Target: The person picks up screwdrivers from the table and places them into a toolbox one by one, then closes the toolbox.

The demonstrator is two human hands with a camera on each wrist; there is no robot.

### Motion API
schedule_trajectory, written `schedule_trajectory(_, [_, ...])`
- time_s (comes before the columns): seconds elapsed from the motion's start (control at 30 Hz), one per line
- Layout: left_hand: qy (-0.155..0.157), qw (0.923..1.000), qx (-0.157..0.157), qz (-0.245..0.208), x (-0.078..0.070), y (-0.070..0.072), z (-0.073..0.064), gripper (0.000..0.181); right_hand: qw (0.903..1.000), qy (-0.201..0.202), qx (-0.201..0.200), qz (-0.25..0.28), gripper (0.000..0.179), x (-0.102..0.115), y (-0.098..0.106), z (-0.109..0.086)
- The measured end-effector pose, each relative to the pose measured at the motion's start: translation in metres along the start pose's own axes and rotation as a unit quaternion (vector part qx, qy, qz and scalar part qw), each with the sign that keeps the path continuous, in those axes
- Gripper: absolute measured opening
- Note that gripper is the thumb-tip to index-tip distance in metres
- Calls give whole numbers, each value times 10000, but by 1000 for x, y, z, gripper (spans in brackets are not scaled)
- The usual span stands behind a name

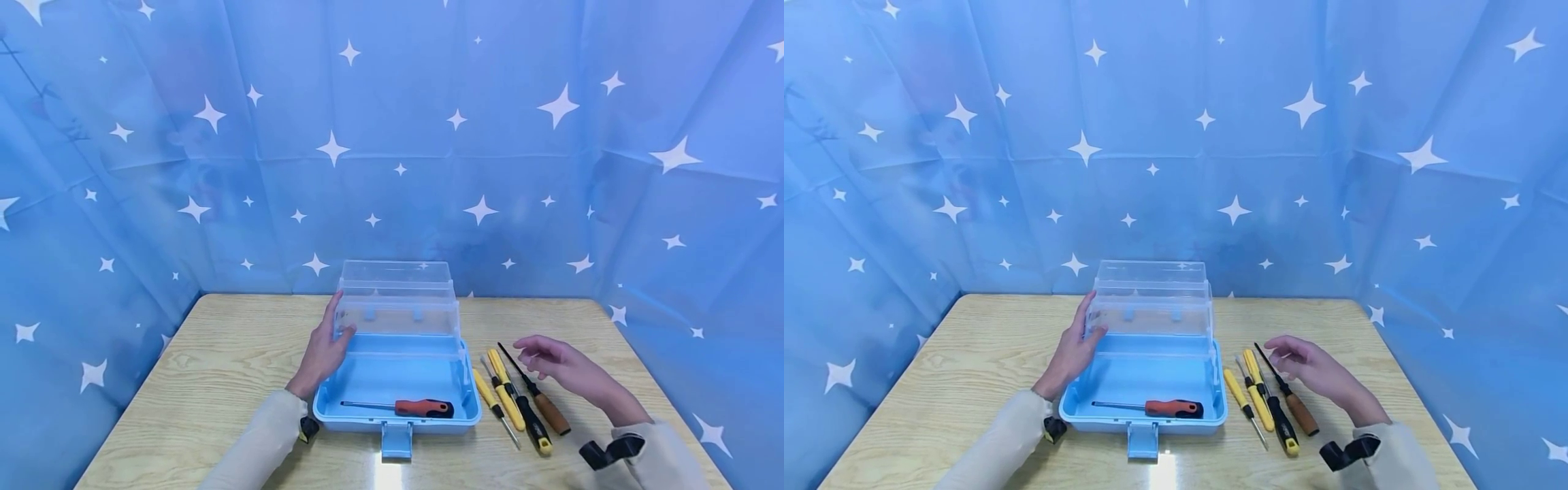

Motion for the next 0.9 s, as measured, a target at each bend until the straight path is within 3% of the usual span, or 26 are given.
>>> schedule_trajectory(0.47, [35,10000,-17,-33,1,0,0,69,9981,-464,32,408,51,-45,7,-12])
schedule_trajectory(0.9, [0,10000,12,26,0,0,0,70,9931,-858,251,764,52,-74,-3,-14])
Point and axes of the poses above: each hand's wrist, its own z-axis towards the middle knuckle, its own y-axis out of the back of the hand, x = y × z, the point moved 9 cm from there along z, towards the middle knuckle, and after that the axes turned 4 degrees about x, right-handed, at the moved point
